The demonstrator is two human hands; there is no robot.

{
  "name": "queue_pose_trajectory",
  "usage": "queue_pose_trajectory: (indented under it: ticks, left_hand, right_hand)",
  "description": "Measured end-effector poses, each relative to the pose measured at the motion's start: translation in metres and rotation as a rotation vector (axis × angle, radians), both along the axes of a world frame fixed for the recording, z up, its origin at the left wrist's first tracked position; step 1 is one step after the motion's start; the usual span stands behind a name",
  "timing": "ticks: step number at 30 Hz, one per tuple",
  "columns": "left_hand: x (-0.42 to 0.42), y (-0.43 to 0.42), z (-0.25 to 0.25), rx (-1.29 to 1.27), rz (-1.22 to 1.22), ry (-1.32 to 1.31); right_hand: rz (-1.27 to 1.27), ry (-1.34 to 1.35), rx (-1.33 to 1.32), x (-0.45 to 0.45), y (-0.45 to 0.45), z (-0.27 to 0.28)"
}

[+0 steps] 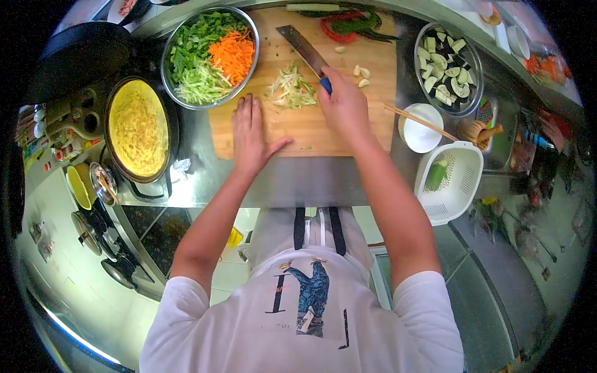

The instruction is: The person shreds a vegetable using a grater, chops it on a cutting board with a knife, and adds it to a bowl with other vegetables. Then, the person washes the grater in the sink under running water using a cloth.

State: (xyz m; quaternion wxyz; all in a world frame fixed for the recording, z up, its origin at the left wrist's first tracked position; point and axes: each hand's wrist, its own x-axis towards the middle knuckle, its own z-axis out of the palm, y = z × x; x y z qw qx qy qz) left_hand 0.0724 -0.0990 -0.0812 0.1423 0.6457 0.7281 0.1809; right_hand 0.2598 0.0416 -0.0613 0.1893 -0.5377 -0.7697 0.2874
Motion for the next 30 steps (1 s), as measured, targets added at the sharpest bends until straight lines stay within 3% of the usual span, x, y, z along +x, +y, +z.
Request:
queue_pose_trajectory:
  ticks: [4,6,10,12,15,17,21,23,30]
  left_hand:
    - [-0.001,0.01,-0.003,0.012,0.002,-0.004]
    - [-0.002,0.019,-0.004,0.03,-0.007,-0.014]
    - [-0.001,0.056,-0.004,-0.015,0.02,-0.032]
    - [0.002,0.076,-0.008,-0.007,0.018,-0.033]
    - [0.008,0.089,-0.016,0.088,-0.074,-0.108]
    - [0.011,0.081,-0.014,0.077,-0.359,-0.232]
    - [0.016,0.07,-0.012,0.065,-0.253,-0.327]
    - [0.025,0.073,-0.017,0.171,-0.004,-0.275]
    - [0.046,0.084,-0.016,0.186,0.022,-0.265]
  right_hand:
    - [0.104,-0.032,-0.128,0.017,-0.004,0.005]
    - [0.312,-0.017,-0.13,0.035,-0.023,0.006]
    - [0.226,0.228,-0.064,0.056,-0.058,0.007]
    - [-0.388,0.416,-0.712,0.064,-0.074,0.005]
    - [-0.454,0.476,-0.769,0.067,-0.093,-0.001]
    - [-0.522,0.488,-0.845,0.068,-0.106,-0.006]
    - [-0.498,0.448,-0.873,0.047,-0.115,-0.009]
    - [-0.482,0.407,-0.844,0.029,-0.113,-0.009]
    - [-0.322,0.264,-0.74,-0.013,-0.114,-0.026]
